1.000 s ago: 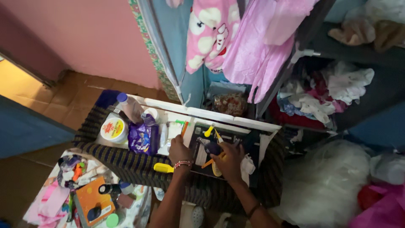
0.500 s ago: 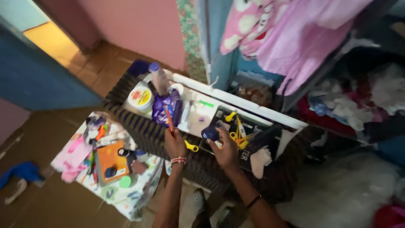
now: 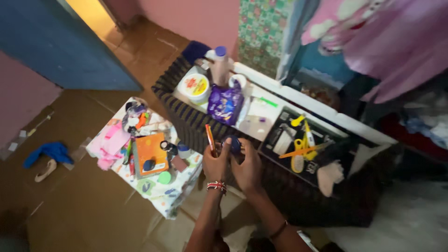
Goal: The person removes toiletries, containers, scissors, a notebook and other small items from a bedroom shelf and places them on a mat on the floor. They then take folded clothes from the shelf compartments and stack them on a pile beside a teddy bear.
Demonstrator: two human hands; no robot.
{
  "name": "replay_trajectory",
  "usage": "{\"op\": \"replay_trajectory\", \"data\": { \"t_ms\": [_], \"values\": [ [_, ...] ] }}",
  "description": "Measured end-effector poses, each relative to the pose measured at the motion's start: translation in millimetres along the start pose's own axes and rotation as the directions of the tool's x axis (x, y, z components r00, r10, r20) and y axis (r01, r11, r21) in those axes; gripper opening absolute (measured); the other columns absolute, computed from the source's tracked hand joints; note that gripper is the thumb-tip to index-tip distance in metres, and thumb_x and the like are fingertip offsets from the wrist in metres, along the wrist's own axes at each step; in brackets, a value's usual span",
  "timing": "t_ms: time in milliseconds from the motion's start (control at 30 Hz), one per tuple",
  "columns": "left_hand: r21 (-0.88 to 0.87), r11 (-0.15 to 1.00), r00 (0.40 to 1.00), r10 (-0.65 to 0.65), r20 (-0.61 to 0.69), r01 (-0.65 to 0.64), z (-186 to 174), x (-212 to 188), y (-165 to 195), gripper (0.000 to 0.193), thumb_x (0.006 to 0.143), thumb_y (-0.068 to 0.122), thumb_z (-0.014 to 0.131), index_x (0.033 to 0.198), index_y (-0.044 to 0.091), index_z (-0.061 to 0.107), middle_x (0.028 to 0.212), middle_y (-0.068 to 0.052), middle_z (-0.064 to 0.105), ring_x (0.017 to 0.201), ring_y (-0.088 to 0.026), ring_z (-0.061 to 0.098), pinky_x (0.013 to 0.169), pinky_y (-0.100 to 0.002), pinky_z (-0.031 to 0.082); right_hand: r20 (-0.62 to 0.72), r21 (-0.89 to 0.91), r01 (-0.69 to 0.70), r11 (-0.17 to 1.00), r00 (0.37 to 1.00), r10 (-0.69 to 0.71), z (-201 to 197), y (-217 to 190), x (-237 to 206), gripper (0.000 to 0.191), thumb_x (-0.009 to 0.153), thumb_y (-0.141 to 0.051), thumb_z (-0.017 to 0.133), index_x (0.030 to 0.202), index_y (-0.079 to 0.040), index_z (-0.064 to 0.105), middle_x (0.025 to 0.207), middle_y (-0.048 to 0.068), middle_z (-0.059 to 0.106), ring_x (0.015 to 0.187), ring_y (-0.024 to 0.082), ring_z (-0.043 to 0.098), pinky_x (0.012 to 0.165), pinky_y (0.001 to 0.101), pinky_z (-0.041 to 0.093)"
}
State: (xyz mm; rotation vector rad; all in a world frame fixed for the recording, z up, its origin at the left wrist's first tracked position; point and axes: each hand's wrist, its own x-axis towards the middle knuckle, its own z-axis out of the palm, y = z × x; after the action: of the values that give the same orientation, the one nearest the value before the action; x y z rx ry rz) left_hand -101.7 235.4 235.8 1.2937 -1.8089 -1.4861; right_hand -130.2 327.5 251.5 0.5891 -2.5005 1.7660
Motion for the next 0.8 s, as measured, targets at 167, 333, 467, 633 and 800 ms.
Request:
{"op": "replay_trajectory", "data": {
  "t_ms": [167, 333, 467, 633, 800],
  "values": [
    [0.052, 0.999, 1.000, 0.005, 0.024, -0.007, -55.8, 38.9, -24.5, 0.049, 0.076, 0.051, 0.084, 0.077, 0.005, 0.068, 0.063, 0.003, 0.057, 0.056, -0.009, 0.048, 0.051, -0.030, 0.041, 0.135, 0.127, -0.028, 0.992, 0.991, 0.011, 67.3, -21.9, -9.6, 0.039, 0.088, -0.008, 0.077, 0.124, -0.005, 0.061, 0.106, 0.013, 0.071, 0.092, 0.025, 0.073, 0.082, 0.0361, 0.057],
    [-0.042, 0.999, 0.999, 0.015, -0.049, -0.017, -101.9, 99.9, -87.6, 0.055, 0.081, 0.048, 0.085, 0.074, -0.002, 0.061, 0.064, 0.002, 0.049, 0.058, -0.010, 0.041, 0.051, -0.034, 0.032, 0.229, 0.146, 0.120, 0.982, 0.962, -0.151, 124.3, -23.3, -18.3, 0.048, 0.083, -0.004, 0.077, 0.128, -0.004, 0.060, 0.116, 0.015, 0.069, 0.102, 0.026, 0.071, 0.085, 0.0358, 0.057],
    [-0.015, 1.000, 0.969, -0.009, -0.245, 0.006, -154.5, 157.8, -151.4, 0.060, 0.084, 0.051, 0.085, 0.086, -0.005, 0.065, 0.076, -0.004, 0.060, 0.068, -0.012, 0.053, 0.061, -0.031, 0.045, 0.317, 0.116, -0.064, 0.991, 0.948, 0.024, 160.8, -6.0, -36.2, 0.048, 0.081, -0.003, 0.077, 0.127, -0.004, 0.063, 0.115, 0.013, 0.071, 0.100, 0.023, 0.074, 0.084, 0.0341, 0.059],
    [0.135, 0.959, 0.886, -0.171, -0.430, 0.250, -216.0, 221.7, -214.8, 0.064, 0.075, 0.057, 0.085, 0.101, -0.001, 0.072, 0.096, -0.013, 0.077, 0.087, -0.025, 0.073, 0.080, -0.038, 0.056, 0.352, 0.073, -0.138, 0.988, 0.930, 0.104, 191.5, 21.7, -50.2, 0.040, 0.084, -0.002, 0.072, 0.124, -0.005, 0.066, 0.111, 0.010, 0.074, 0.092, 0.022, 0.076, 0.081, 0.0338, 0.061],
    [0.383, 0.889, 0.937, -0.121, -0.328, 0.249, -242.2, 292.8, -263.5, 0.062, 0.072, 0.053, 0.088, 0.106, 0.004, 0.073, 0.099, -0.015, 0.075, 0.091, -0.033, 0.072, 0.082, -0.045, 0.055, 0.382, -0.022, -0.149, 0.989, 0.912, 0.146, 209.7, 38.7, -51.1, 0.035, 0.087, -0.004, 0.068, 0.123, -0.006, 0.068, 0.108, 0.009, 0.076, 0.095, 0.021, 0.076, 0.082, 0.0334, 0.060]
  ]
}}
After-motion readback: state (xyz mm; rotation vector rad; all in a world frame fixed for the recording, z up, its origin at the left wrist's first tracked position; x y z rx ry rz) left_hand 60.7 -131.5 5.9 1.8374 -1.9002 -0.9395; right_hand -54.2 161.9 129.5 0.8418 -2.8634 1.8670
